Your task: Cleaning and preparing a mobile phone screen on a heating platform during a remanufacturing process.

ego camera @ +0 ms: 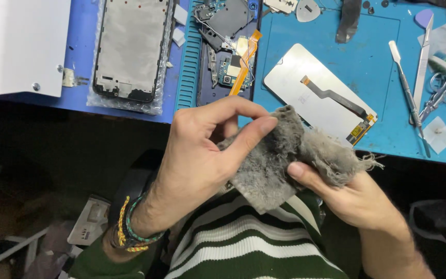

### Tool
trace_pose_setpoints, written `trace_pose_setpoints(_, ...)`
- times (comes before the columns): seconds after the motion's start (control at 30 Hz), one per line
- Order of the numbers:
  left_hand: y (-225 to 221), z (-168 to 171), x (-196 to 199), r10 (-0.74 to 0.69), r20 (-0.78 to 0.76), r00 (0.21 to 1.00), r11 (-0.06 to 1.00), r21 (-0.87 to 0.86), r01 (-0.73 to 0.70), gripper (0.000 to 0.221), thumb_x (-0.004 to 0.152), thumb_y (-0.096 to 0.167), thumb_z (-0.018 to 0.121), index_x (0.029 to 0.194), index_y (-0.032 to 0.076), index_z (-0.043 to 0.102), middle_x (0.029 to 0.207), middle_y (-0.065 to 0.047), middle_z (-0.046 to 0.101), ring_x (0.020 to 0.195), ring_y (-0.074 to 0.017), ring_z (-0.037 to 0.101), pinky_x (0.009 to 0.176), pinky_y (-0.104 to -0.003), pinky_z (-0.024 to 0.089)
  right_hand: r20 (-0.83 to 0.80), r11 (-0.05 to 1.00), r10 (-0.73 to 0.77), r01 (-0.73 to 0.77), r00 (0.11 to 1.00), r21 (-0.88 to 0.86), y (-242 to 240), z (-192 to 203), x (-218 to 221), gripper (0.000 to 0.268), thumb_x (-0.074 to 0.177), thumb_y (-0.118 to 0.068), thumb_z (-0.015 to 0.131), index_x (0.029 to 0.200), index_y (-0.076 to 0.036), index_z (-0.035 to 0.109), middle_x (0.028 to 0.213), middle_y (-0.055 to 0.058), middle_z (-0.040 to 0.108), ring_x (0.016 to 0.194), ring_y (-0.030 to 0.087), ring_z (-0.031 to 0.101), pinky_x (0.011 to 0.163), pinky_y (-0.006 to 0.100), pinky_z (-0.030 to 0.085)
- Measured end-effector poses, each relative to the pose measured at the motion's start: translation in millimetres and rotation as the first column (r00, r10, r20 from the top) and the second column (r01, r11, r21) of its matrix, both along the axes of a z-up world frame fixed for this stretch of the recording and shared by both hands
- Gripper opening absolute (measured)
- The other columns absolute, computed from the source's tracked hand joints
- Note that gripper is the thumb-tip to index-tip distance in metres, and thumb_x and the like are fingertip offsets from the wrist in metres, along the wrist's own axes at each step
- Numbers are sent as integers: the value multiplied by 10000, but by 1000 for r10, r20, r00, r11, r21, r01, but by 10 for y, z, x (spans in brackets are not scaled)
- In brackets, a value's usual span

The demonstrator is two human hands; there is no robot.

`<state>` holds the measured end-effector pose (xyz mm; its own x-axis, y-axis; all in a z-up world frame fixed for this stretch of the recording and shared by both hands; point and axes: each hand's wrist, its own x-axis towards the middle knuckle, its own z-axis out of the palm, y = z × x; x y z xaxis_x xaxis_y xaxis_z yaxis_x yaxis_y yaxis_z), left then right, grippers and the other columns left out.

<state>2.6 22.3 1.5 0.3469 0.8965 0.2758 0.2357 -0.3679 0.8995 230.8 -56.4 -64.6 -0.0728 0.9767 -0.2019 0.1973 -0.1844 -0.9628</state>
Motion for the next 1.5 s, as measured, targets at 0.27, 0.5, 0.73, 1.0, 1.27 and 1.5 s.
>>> trace_pose_setpoints(0.27, -23, -121, -120, -212, 226, 951, 931, -249, 267, 288, 916, 213, 694, 1122, 18, 646, 1072, -60, 622, 966, -159, 657, 951, -321, 612, -205, 994, 13, -34, 979, -100, -204, -236, 294, 435, 853, -51, 707, 1276, 49, 675, 1145, 148, 775, 952, 229, 717, 796, 379, 632)
trace_pose_setpoints(0.5, -130, -149, -142, -350, 323, 880, 744, -474, 470, 387, 892, 155, 712, 1231, 16, 588, 947, -59, 720, 803, -106, 646, 717, -243, 550, -263, 994, 106, -111, 959, -3, -448, -383, 552, 448, 818, 35, 752, 1260, 34, 680, 1203, 141, 772, 991, 238, 737, 834, 376, 644)
trace_pose_setpoints(0.73, -174, -62, -131, -353, 125, 927, 907, -196, 372, 189, 797, 129, 818, 793, -3, 684, 984, -35, 574, 744, -119, 534, 661, -236, 452, 126, 990, 118, -108, 985, -86, -22, 238, 257, 942, 440, -693, 804, 1111, -32, 798, 944, 87, 869, 742, 195, 762, 646, 343, 582)
trace_pose_setpoints(1.0, -202, -38, -204, -577, 69, 814, 806, -115, 581, 142, 886, 109, 724, 1010, 47, 694, 847, -44, 696, 646, -162, 598, 606, -281, 487, 251, 909, 270, -332, 930, 251, 40, 497, -100, 708, 561, -209, 937, 1209, -51, 697, 1129, 59, 805, 926, 163, 775, 817, 303, 623)
trace_pose_setpoints(1.27, -237, -189, -551, -277, 108, 955, 932, -211, 294, 273, 710, 119, 910, 816, 58, 665, 782, 15, 621, 605, -85, 506, 547, -227, 425, 271, 852, 411, -472, 871, 226, 353, 661, -197, 129, 763, -147, 847, 737, -82, 738, 764, 5, 828, 607, 120, 714, 529, 273, 564)
trace_pose_setpoints(1.5, -284, -301, -850, -178, 202, 963, 885, -396, 247, 220, 840, 82, 813, 913, 57, 607, 691, 6, 644, 536, -58, 514, 512, -211, 413, 680, 773, 328, -600, 655, 205, 1193, 1126, -543, 228, 799, -286, 778, 986, -156, 777, 859, -42, 862, 635, 102, 790, 524, 284, 634)
